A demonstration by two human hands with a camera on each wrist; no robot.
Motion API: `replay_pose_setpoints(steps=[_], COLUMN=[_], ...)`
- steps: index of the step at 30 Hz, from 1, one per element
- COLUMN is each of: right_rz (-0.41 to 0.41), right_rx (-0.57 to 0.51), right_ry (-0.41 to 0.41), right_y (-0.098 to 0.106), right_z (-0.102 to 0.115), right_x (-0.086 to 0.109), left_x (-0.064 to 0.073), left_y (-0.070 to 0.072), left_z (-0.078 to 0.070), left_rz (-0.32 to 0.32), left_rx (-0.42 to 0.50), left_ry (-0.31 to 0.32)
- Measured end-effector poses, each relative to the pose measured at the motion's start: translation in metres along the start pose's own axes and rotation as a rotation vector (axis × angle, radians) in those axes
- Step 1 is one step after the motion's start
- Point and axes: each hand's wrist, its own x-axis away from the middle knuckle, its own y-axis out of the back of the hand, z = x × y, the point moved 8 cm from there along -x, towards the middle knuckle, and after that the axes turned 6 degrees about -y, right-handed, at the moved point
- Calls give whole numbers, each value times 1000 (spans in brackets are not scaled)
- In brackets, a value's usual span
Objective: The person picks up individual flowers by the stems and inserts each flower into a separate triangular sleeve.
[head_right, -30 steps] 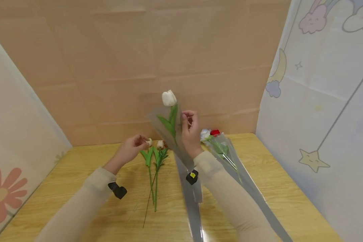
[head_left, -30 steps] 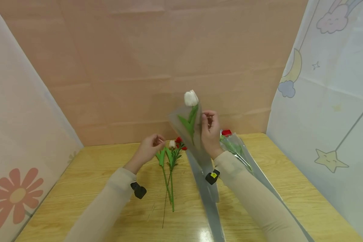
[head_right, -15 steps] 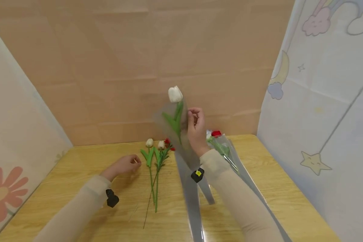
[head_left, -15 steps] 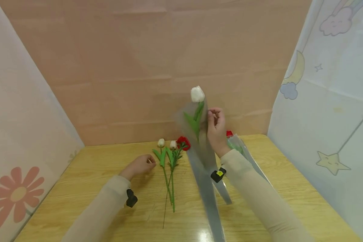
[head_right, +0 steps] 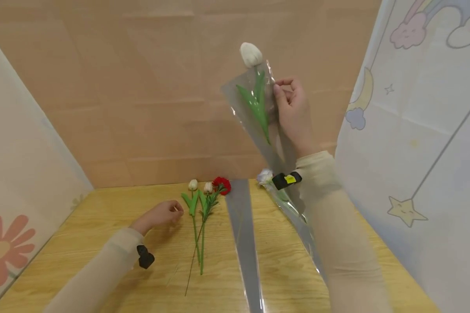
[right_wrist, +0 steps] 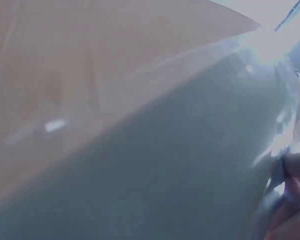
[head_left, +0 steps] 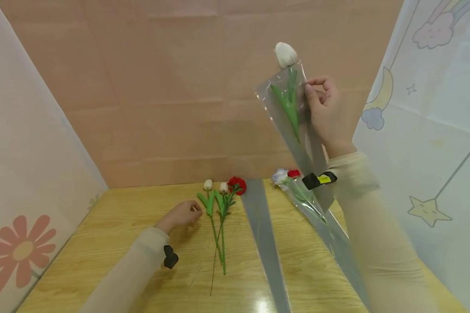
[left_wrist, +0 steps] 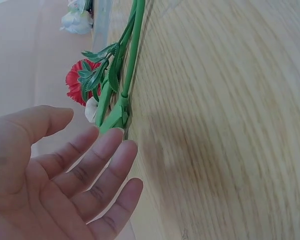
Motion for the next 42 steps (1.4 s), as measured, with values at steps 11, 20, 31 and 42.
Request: replay_pose_setpoints(steps=[11, 20, 31, 42], right_rz=[59, 91, 130, 123], right_rx=[442, 593, 752, 845], right_ry=[-154, -283, -573, -622], right_y=[16, 40, 60, 61], right_z=[-70, -217, -319, -316], right_x=[-11, 28, 76, 77], left_x=[6, 7, 13, 8], left_y=[0, 1, -2, -5], left_z=[2, 2, 10, 4], left_rz=[0, -6, -1, 18], left_rx=[15, -4, -17, -27], left_ry=[6, 5, 35, 21])
